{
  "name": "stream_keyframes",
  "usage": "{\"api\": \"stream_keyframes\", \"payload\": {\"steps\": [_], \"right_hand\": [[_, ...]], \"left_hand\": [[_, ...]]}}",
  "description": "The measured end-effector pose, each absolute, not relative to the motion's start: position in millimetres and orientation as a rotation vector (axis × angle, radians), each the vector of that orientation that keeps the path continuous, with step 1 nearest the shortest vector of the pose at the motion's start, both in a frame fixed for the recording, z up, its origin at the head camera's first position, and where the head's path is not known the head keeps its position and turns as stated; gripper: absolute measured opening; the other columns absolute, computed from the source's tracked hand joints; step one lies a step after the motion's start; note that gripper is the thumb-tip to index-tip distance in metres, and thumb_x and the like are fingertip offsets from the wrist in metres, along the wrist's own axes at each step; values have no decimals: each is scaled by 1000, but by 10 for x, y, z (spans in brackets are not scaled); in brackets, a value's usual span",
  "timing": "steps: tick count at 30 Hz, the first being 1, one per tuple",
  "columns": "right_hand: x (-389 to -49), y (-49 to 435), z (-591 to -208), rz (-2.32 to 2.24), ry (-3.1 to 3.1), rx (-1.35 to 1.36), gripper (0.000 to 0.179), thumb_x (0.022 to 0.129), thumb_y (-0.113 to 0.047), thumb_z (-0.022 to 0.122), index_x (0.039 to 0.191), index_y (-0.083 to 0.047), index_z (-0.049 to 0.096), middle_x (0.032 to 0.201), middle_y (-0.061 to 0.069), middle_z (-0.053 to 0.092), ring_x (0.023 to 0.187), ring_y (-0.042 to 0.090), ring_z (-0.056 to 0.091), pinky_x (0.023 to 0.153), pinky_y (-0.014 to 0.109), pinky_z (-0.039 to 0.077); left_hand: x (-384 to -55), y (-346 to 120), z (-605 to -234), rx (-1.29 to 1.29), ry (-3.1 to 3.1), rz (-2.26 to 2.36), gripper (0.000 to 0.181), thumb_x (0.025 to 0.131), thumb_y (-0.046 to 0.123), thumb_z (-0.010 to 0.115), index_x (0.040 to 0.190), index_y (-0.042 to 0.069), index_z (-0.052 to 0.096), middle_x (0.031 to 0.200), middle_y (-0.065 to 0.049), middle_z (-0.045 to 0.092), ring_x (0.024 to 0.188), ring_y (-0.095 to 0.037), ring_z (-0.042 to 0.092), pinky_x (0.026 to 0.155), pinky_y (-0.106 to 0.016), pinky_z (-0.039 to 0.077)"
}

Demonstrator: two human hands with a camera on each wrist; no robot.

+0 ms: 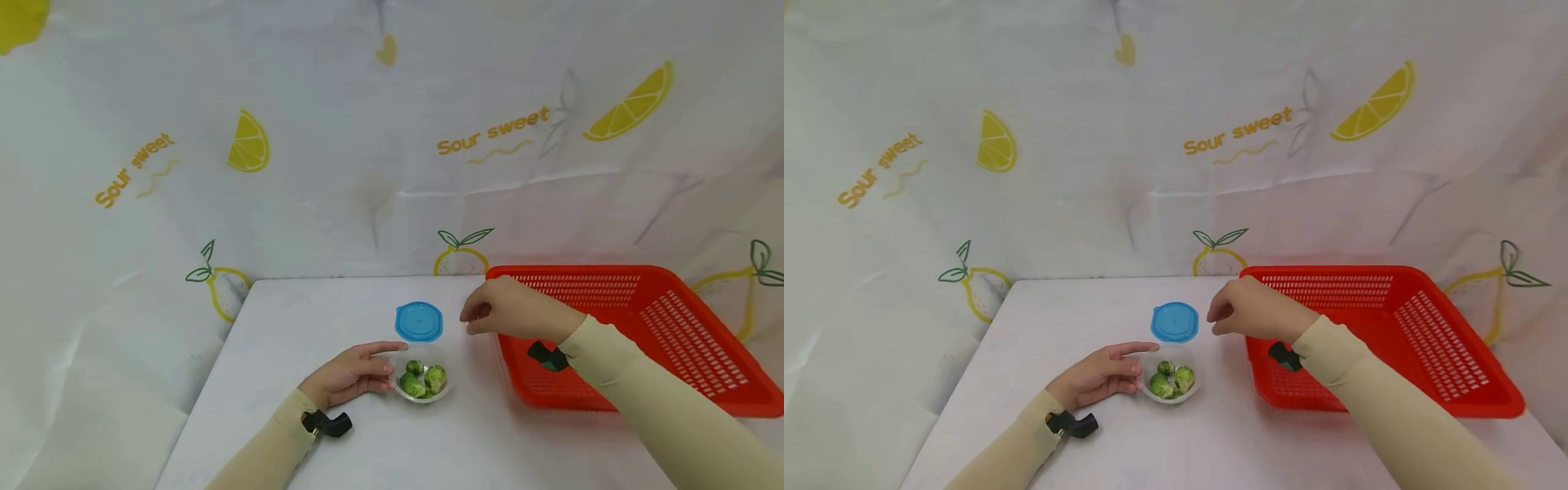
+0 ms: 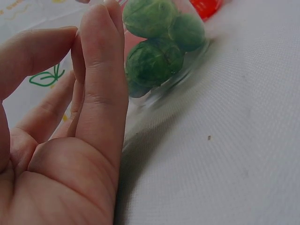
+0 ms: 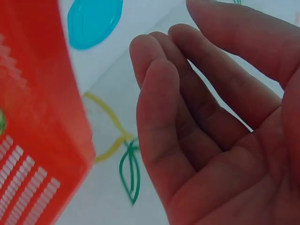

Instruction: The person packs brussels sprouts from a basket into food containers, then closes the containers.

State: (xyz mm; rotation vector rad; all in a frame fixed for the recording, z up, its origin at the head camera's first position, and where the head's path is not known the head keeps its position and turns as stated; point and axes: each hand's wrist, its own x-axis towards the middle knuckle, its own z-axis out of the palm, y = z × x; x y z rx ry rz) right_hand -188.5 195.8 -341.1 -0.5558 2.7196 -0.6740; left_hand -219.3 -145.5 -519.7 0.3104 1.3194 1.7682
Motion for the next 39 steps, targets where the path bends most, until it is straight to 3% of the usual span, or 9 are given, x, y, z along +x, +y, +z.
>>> {"api": "stream_keyframes", "payload": {"steps": [9, 20, 26, 39], "right_hand": [[-2005, 2556, -3350, -697, 2788, -490, 16, 99, -21, 79, 115, -19, 83, 109, -5, 79, 101, 16, 72, 89, 39, 66], [-2364, 3066, -3903, -850, 2606, -244, 37, 98, -23, 81, 131, -7, 77, 123, 9, 79, 110, 22, 72, 101, 53, 64], [-2442, 3099, -4130, -849, 2566, -237, 36, 97, -22, 82, 129, -6, 78, 119, 9, 81, 109, 22, 73, 104, 54, 62], [-2499, 3026, -4204, -815, 2569, -239, 32, 94, -15, 83, 124, -5, 80, 112, 7, 82, 103, 20, 73, 102, 51, 63]], "left_hand": [[-2178, -1569, -5232, 293, 1327, 1790, 57, 108, 7, 63, 163, 15, 49, 98, -4, 70, 93, -15, 79, 93, -28, 66], [-2101, -1610, -5246, 343, 1249, 1815, 59, 109, 5, 60, 166, 11, 43, 101, -2, 73, 94, -13, 79, 94, -26, 66], [-2095, -1572, -5253, 332, 1260, 1812, 57, 109, 4, 59, 164, 12, 46, 101, -3, 73, 95, -13, 79, 94, -27, 66], [-2162, -1479, -5219, 374, 1279, 1807, 57, 110, 2, 57, 165, 10, 44, 99, -3, 73, 96, -16, 80, 94, -28, 66]]}}
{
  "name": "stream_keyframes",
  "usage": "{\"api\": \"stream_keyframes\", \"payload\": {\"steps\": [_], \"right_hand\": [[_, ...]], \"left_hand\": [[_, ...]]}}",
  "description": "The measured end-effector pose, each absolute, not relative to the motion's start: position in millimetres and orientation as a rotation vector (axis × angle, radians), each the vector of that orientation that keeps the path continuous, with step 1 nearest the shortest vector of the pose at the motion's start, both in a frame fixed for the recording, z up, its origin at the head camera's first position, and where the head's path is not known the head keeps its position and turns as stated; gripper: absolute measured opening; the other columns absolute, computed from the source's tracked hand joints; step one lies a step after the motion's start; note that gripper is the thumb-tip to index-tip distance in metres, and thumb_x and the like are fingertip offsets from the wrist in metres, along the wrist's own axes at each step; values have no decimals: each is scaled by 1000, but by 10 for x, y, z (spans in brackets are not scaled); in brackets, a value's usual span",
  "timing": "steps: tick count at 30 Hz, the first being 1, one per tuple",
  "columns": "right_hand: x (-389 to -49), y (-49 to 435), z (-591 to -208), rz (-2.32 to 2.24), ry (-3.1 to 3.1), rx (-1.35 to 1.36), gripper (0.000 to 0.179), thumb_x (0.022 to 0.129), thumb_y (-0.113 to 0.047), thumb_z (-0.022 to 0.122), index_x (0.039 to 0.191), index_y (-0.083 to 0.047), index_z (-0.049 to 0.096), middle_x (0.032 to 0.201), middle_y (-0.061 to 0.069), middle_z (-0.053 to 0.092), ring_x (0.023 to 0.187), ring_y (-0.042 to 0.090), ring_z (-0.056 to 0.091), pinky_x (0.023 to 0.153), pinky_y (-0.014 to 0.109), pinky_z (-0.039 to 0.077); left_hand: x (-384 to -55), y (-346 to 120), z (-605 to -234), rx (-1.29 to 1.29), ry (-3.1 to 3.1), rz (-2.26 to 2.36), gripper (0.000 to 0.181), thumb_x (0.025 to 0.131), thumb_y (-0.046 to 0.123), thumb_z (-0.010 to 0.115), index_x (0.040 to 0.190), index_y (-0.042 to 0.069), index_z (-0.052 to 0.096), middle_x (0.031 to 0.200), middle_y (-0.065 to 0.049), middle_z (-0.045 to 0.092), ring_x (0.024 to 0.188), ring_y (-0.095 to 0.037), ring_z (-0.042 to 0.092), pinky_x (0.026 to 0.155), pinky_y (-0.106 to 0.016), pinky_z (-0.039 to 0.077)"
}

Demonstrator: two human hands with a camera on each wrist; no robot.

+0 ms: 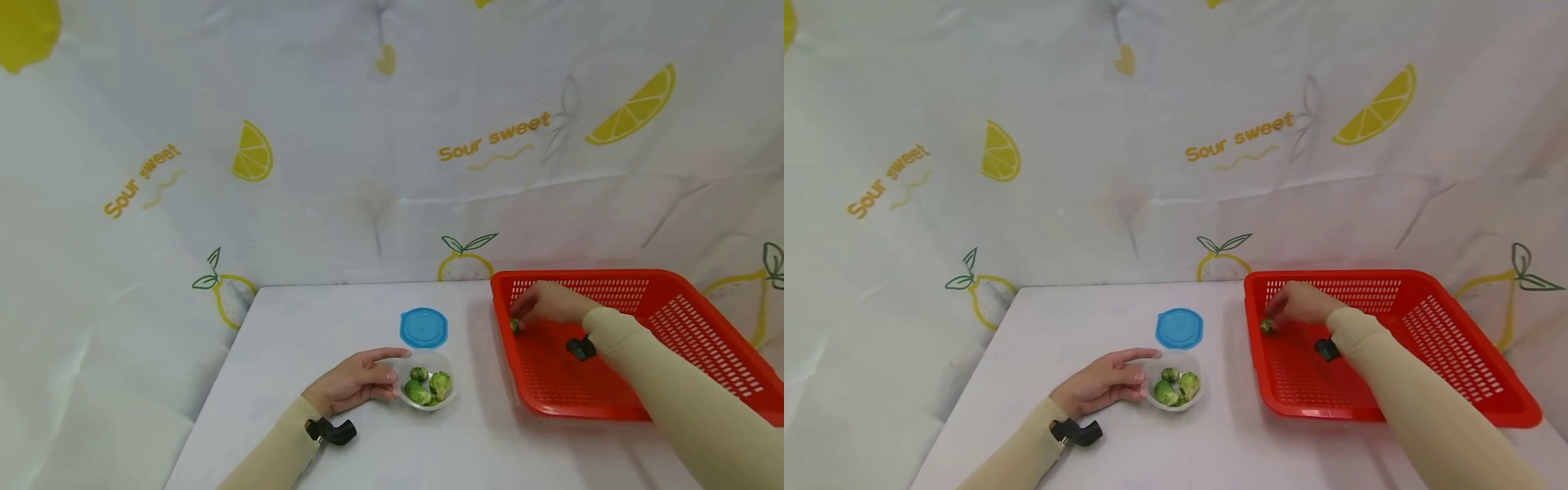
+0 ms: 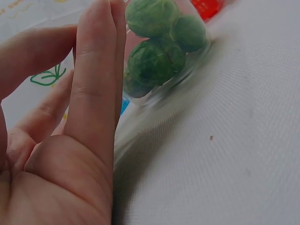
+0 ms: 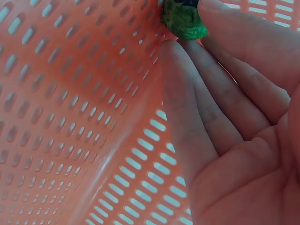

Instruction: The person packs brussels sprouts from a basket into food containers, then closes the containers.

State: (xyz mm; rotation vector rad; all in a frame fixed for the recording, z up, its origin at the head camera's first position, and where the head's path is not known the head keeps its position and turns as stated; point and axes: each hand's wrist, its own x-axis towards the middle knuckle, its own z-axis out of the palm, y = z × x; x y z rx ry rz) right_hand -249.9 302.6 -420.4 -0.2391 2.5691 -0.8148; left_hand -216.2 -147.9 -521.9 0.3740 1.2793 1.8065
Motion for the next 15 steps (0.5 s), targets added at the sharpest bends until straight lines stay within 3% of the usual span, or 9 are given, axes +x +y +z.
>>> {"api": "stream_keyframes", "payload": {"steps": [15], "right_hand": [[-2509, 2981, -4257, -782, 2584, -169, 31, 91, -16, 86, 120, -7, 81, 109, 5, 80, 103, 24, 70, 100, 51, 64]], "left_hand": [[-2167, -1485, -5217, 423, 1265, 1802, 61, 108, 3, 62, 165, 10, 42, 98, -2, 73, 98, -17, 81, 93, -28, 66]]}}
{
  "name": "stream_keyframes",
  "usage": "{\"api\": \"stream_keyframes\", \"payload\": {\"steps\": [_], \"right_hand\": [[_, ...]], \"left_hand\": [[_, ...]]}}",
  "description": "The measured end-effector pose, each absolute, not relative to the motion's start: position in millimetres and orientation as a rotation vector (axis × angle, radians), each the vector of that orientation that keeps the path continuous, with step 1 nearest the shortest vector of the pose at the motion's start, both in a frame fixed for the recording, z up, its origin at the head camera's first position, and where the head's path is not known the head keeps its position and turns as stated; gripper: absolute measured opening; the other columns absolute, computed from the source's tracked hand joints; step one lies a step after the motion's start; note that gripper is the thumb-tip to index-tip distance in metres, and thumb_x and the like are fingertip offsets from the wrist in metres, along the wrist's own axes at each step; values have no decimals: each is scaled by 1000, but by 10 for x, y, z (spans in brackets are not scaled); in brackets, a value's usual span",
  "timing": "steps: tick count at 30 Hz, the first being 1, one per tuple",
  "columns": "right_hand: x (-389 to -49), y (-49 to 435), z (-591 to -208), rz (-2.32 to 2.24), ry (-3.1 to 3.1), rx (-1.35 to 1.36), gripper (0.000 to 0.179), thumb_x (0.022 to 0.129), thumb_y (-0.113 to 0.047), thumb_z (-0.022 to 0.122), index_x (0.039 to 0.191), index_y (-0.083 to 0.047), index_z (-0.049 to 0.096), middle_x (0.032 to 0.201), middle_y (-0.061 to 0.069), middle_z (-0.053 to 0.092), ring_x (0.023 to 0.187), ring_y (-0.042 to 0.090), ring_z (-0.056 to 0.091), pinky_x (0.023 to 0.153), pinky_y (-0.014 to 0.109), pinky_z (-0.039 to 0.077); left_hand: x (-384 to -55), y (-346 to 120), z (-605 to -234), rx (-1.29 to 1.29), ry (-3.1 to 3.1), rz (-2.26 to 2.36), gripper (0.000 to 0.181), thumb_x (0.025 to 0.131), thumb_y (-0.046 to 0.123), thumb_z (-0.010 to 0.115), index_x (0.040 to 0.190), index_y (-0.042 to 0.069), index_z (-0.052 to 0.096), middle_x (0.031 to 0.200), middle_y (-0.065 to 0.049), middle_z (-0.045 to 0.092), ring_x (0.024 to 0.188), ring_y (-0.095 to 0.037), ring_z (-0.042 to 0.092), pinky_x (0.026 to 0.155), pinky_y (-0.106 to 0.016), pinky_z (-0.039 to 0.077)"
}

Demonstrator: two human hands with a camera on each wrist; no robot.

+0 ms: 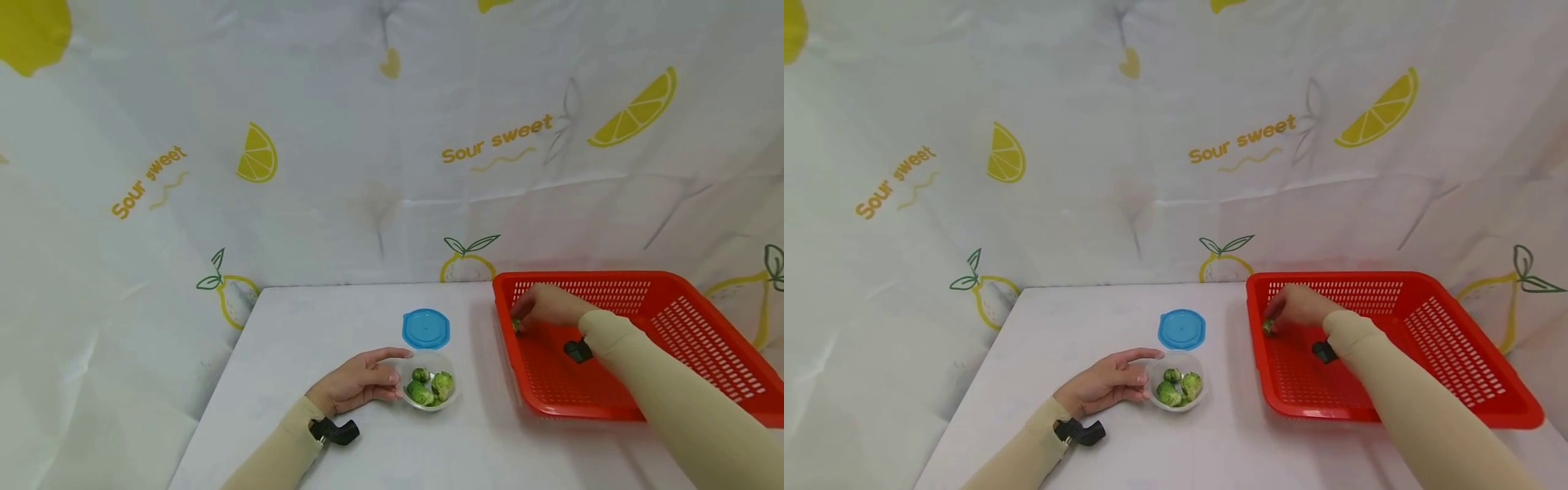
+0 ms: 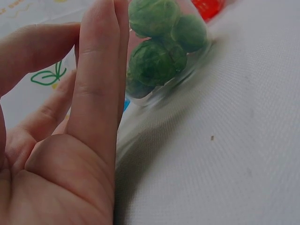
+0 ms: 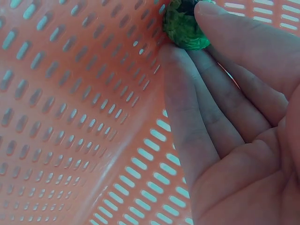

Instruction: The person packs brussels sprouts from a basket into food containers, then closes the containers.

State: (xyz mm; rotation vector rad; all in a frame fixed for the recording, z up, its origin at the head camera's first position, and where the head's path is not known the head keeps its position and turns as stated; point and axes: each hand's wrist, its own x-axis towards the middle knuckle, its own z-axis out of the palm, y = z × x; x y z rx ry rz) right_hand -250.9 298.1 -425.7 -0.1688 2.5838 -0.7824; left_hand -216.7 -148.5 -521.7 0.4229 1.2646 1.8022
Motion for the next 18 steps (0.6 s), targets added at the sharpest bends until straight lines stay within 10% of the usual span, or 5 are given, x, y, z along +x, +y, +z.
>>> {"api": "stream_keyframes", "payload": {"steps": [18], "right_hand": [[-2388, 3092, -4014, -781, 2670, -233, 24, 94, -20, 84, 117, -13, 83, 107, 0, 81, 101, 19, 71, 96, 48, 65]], "left_hand": [[-2167, -1491, -5227, 436, 1252, 1807, 62, 108, 3, 62, 166, 9, 40, 98, -2, 74, 99, -18, 81, 94, -28, 66]]}}
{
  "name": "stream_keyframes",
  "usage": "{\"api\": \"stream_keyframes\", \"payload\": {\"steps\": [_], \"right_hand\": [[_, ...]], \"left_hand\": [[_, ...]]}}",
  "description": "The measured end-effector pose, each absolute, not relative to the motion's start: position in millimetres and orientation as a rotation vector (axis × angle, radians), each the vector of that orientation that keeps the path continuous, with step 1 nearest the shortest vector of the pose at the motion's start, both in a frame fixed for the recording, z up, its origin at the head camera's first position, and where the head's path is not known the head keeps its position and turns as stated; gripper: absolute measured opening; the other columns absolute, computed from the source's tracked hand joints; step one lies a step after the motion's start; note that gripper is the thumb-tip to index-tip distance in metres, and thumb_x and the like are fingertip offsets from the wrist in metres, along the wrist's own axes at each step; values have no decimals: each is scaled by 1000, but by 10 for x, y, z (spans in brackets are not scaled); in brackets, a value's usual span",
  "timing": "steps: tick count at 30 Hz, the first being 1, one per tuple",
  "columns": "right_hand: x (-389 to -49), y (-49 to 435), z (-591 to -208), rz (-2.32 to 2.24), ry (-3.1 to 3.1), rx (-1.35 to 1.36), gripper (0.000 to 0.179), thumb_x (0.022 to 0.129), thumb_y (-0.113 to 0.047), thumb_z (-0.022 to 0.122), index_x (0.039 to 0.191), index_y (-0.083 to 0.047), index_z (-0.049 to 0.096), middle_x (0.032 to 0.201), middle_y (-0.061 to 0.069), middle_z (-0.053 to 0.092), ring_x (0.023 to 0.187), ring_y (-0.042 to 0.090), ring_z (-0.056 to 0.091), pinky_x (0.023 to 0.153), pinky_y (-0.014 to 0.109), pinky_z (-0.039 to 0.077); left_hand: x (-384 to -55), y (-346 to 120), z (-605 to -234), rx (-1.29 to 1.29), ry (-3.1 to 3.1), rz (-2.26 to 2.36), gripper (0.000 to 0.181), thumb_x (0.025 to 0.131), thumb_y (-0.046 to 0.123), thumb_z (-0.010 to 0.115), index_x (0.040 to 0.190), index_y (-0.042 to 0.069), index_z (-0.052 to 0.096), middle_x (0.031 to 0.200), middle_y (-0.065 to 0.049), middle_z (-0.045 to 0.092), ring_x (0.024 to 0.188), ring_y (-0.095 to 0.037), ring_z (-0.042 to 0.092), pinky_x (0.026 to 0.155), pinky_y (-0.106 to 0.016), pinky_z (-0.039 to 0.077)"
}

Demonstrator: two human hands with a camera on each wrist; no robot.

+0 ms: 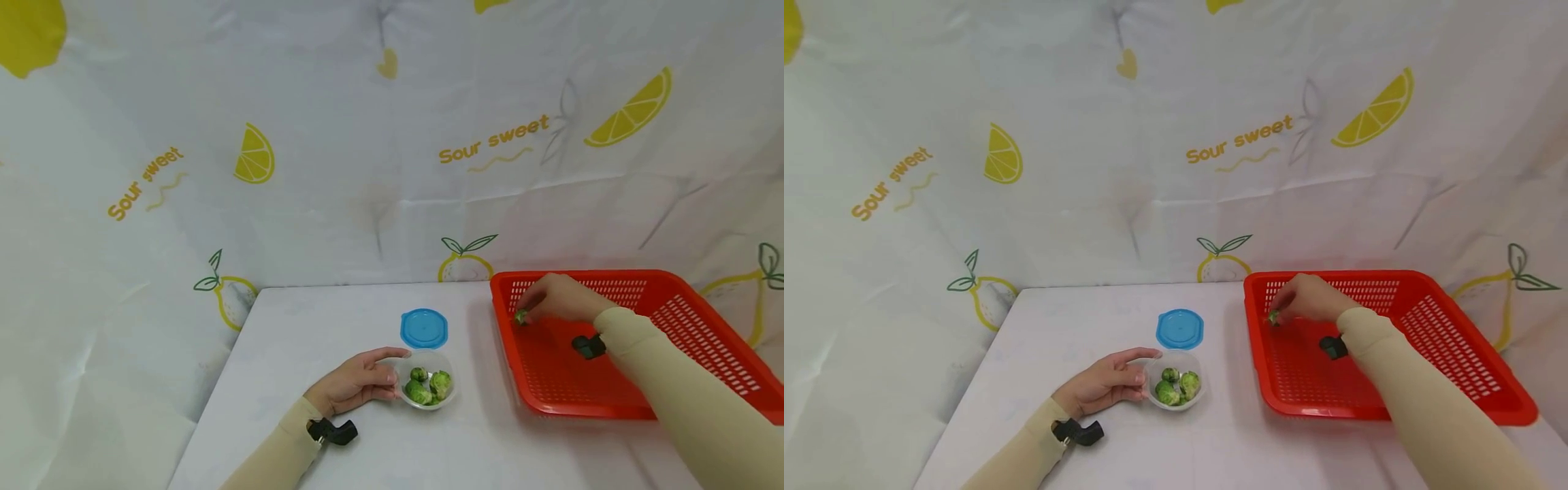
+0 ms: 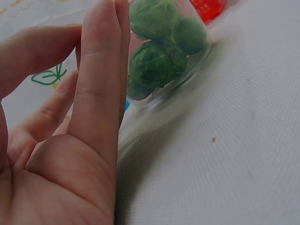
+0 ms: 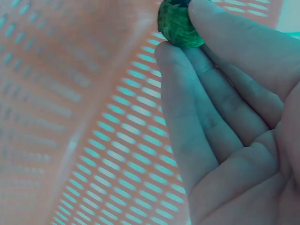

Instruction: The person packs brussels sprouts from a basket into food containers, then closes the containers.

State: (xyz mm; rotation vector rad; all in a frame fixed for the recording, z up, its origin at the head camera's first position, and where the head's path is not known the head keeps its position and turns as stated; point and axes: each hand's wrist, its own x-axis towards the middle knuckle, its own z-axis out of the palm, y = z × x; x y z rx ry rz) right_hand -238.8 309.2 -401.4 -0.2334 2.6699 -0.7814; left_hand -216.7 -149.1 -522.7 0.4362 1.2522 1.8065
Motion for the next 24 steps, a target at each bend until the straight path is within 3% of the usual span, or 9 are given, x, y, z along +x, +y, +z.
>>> {"api": "stream_keyframes", "payload": {"steps": [11, 19, 24], "right_hand": [[-2179, 3080, -3610, -774, 2755, -198, 32, 96, -30, 83, 124, -13, 81, 109, -3, 81, 102, 21, 67, 89, 43, 64], [-2072, 2852, -3400, -784, 2824, -251, 29, 95, -31, 85, 120, -17, 84, 109, -3, 81, 102, 20, 67, 83, 33, 60], [-2050, 2545, -3334, -849, 2828, -266, 28, 95, -31, 85, 118, -16, 84, 111, 0, 82, 105, 22, 71, 89, 42, 64]], "left_hand": [[-2128, -1518, -5251, 404, 1223, 1824, 61, 109, 3, 60, 166, 9, 40, 101, -3, 72, 99, -18, 81, 95, -28, 66], [-2149, -1508, -5255, 400, 1231, 1821, 58, 110, 0, 56, 165, 10, 41, 98, -3, 73, 98, -18, 81, 94, -28, 66], [-2177, -1492, -5238, 399, 1247, 1812, 57, 110, 0, 56, 165, 10, 43, 97, -3, 73, 97, -17, 81, 93, -27, 66]]}}
